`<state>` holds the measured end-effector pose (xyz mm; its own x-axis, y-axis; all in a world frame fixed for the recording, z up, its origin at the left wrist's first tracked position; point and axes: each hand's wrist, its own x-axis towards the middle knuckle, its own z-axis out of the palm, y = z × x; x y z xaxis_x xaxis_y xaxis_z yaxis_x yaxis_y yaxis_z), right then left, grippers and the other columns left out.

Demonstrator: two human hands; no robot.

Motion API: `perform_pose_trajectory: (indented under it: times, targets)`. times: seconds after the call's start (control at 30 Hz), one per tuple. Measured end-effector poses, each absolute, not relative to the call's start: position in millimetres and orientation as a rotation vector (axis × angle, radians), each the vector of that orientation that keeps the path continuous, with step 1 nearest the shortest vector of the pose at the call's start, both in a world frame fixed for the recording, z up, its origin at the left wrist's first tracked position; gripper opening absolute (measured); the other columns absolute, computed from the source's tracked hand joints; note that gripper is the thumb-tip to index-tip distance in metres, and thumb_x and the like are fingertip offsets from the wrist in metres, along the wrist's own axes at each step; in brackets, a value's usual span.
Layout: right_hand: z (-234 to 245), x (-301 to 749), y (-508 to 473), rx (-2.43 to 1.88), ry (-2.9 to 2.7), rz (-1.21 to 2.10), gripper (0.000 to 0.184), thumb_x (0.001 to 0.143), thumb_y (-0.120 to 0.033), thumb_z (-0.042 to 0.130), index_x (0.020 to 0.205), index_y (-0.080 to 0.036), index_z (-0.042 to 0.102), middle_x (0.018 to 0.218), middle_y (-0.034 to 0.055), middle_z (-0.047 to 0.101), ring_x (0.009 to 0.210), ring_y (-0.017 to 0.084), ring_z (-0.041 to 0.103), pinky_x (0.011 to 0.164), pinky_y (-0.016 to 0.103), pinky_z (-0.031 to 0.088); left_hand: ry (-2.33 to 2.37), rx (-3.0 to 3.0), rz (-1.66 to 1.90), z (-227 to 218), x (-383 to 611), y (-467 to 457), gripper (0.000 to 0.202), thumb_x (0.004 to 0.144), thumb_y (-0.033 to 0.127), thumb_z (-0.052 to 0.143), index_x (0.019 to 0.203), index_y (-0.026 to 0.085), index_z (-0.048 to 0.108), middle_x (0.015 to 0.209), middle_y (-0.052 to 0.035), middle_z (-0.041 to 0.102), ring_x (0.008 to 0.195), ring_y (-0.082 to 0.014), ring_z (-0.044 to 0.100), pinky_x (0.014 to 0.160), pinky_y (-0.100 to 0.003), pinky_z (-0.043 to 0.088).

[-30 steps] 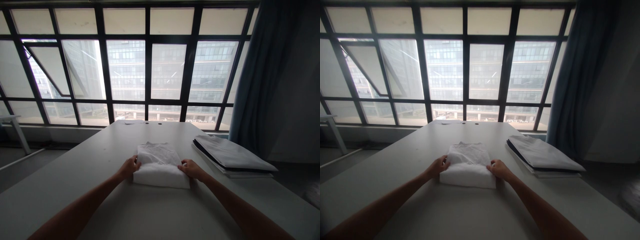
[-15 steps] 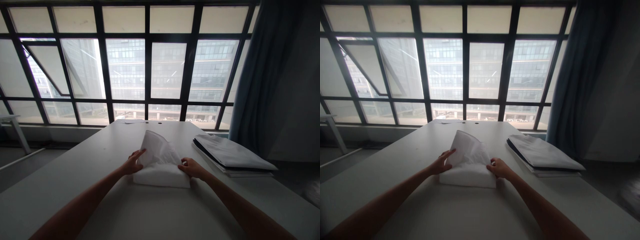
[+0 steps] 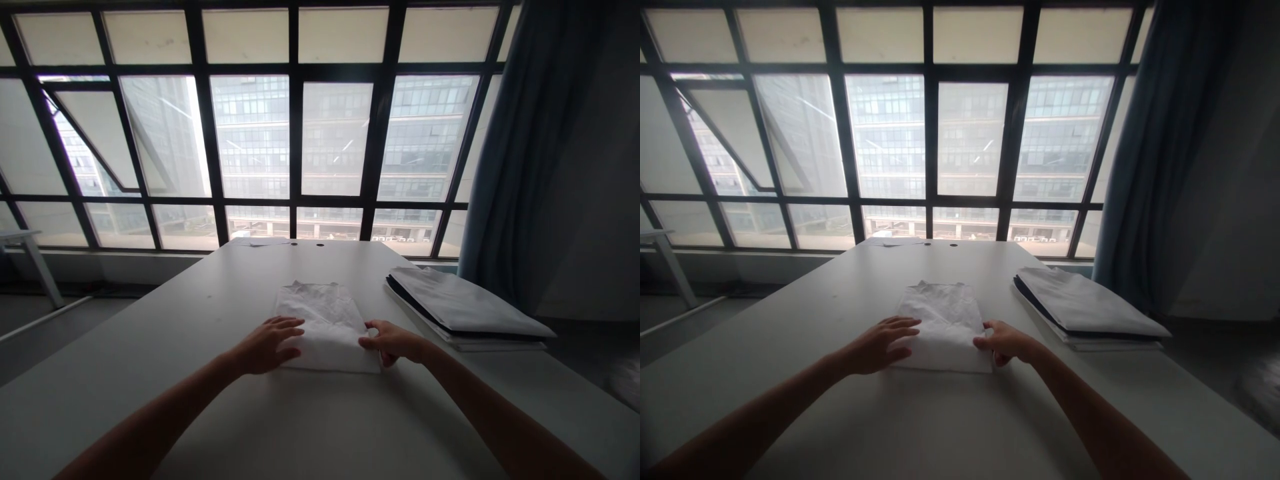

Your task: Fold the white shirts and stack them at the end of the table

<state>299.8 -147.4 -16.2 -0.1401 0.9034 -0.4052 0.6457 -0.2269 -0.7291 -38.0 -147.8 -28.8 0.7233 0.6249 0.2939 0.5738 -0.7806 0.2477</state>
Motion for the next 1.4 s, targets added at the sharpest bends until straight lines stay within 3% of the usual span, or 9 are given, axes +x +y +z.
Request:
perform_pose_trajectory:
  times: [0.17,0.3,0.43,0.6,0.73,0.87,0.93,1.4]
  targets:
    - [-22,301,-143,-1.806,-1.682,1.184,0.089,0.073,-0.044,0.078,0.144,-0.01,0.037,0.083,0.0075,0.068,0.062,0.016,0.064,0.054,0.025,0.053,0.72,2.868,0.417,-42,-23,-155,0.068,0.098,0.053,0.04,0.155,0.022,0.021,0.158,-0.0095,0.026,0.146,-0.0253,0.021,0.121,-0.043,0.015]
    - [-23,303,-137,-1.884,-1.715,0.983,0.079,0.081,-0.035,0.071,0.145,-0.008,0.034,0.092,0.0114,0.069,0.071,0.017,0.065,0.059,0.025,0.052,0.706,2.843,0.349,-55,-17,-152,0.068,0.1,0.052,0.034,0.156,0.021,0.012,0.16,-0.0094,0.017,0.148,-0.0256,0.013,0.121,-0.042,0.012]
    - [-23,303,-134,-1.975,-1.871,0.721,0.069,0.083,-0.029,0.067,0.143,-0.007,0.04,0.091,0.0123,0.071,0.08,0.021,0.067,0.072,0.028,0.05,0.697,2.833,0.299,-62,-14,-148,0.068,0.099,0.054,0.033,0.156,0.023,0.012,0.16,-0.0086,0.013,0.148,-0.0265,0.009,0.121,-0.044,0.008]
    - [-25,288,-143,-2.126,-2.028,0.208,0.055,0.085,-0.027,0.063,0.136,-0.013,0.05,0.114,0.0169,0.067,0.105,0.03,0.063,0.084,0.036,0.047,0.685,2.754,0.237,-63,-14,-142,0.066,0.1,0.055,0.032,0.156,0.025,0.014,0.16,-0.0072,0.01,0.148,-0.0274,0.006,0.12,-0.048,0.006]
    - [-29,267,-153,-1.844,-2.145,-0.192,0.044,0.086,-0.02,0.057,0.13,-0.013,0.056,0.123,0.0177,0.061,0.111,0.03,0.057,0.094,0.04,0.041,0.728,2.574,0.266,-62,-13,-133,0.056,0.102,0.052,0.023,0.153,0.028,0.027,0.159,-0.0018,0.021,0.148,-0.0252,0.012,0.12,-0.047,0.007]
    - [-36,252,-155,-1.598,-2.276,-0.169,0.031,0.093,-0.025,0.049,0.12,-0.016,0.062,0.121,0.0138,0.063,0.109,0.025,0.057,0.096,0.036,0.039,0.706,2.437,0.442,-61,-14,-123,0.055,0.102,0.052,0.024,0.141,0.026,0.052,0.15,-0.0027,0.043,0.142,-0.0227,0.033,0.119,-0.041,0.022]
    - [-39,249,-154,-1.574,-2.304,-0.137,0.028,0.096,-0.027,0.045,0.113,-0.017,0.065,0.115,0.012,0.064,0.106,0.023,0.058,0.094,0.034,0.039,0.692,2.454,0.505,-62,-15,-121,0.052,0.101,0.051,0.03,0.137,0.024,0.056,0.147,-0.0042,0.047,0.14,-0.0224,0.037,0.118,-0.039,0.026]
    - [-42,248,-150,-1.589,-2.351,-0.127,0.032,0.097,-0.03,0.043,0.11,-0.016,0.067,0.112,0.0119,0.066,0.104,0.023,0.058,0.093,0.034,0.04,0.697,2.608,0.434,-62,-21,-122,0.045,0.102,0.04,0.034,0.142,0.028,0.049,0.151,-0.0018,0.042,0.144,-0.0216,0.03,0.12,-0.041,0.02]
